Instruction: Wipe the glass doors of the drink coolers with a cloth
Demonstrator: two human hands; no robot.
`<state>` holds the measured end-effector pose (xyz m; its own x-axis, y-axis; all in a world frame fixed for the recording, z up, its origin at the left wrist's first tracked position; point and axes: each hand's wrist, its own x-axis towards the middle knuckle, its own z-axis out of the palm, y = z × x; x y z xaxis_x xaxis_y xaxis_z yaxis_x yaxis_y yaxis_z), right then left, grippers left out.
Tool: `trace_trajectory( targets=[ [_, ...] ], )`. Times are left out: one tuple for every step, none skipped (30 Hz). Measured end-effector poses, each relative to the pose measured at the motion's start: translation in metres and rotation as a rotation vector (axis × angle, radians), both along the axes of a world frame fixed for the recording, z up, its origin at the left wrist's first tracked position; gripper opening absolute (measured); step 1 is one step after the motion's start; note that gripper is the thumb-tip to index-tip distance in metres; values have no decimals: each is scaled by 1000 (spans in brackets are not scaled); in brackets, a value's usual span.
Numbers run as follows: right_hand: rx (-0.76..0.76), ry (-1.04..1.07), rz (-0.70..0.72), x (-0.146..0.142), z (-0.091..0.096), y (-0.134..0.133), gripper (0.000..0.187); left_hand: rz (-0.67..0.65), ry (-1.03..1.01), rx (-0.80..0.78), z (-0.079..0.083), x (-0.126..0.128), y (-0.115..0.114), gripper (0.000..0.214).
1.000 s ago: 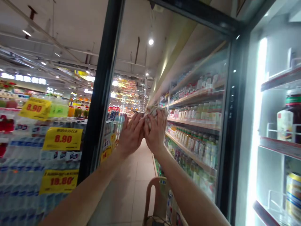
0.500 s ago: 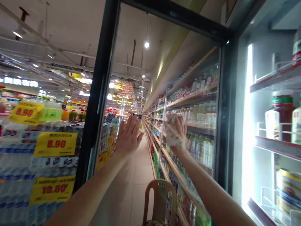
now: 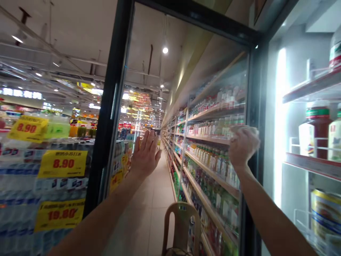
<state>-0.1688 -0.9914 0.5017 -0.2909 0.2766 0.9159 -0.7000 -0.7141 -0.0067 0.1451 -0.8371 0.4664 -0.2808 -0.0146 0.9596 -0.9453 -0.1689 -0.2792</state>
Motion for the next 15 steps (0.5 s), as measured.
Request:
trace_trajectory(
  targets=[
    [-9, 110, -18, 25, -6, 9, 34, -4, -2, -2, 0, 0, 0, 57],
    [-22, 262, -15, 52, -16, 18, 38, -4, -6, -3, 1, 1, 1, 57],
    [-32, 337, -17, 78, -27, 27, 38, -1, -12, -1, 1, 1, 1, 57],
    [-39, 382, -19, 101, -39, 35, 38, 5, -16, 2, 1, 2, 2, 56],
    [-23, 459, -21, 117, -49, 41, 42, 11, -18, 8, 1, 3, 2, 56],
    [6, 487, -25, 125, -58, 44, 45, 16, -18, 14, 1, 3, 2, 55],
    [52, 493, -31, 124, -63, 43, 48, 19, -18, 23, 1, 4, 3, 55],
    [114, 471, -39, 115, -66, 39, 50, 19, -17, 31, 1, 4, 3, 55],
    [185, 415, -45, 99, -65, 31, 51, 17, -16, 35, 0, 5, 2, 55],
    [254, 323, -44, 78, -62, 20, 50, 12, -14, 33, 0, 4, 2, 56],
    [314, 209, -33, 55, -57, 7, 50, 8, -10, 30, 0, 4, 2, 56],
    [349, 77, -6, 34, -52, -6, 50, 4, -6, 26, -1, 3, 1, 57],
    [360, -61, 22, 16, -48, -17, 51, 0, -2, 22, 0, 2, 1, 57],
    [358, -172, 48, 5, -45, -26, 52, -2, 1, 19, 0, 2, 1, 57],
    [338, -242, 68, 1, -44, -30, 54, -6, 1, 19, 1, 1, 0, 57]
  ],
)
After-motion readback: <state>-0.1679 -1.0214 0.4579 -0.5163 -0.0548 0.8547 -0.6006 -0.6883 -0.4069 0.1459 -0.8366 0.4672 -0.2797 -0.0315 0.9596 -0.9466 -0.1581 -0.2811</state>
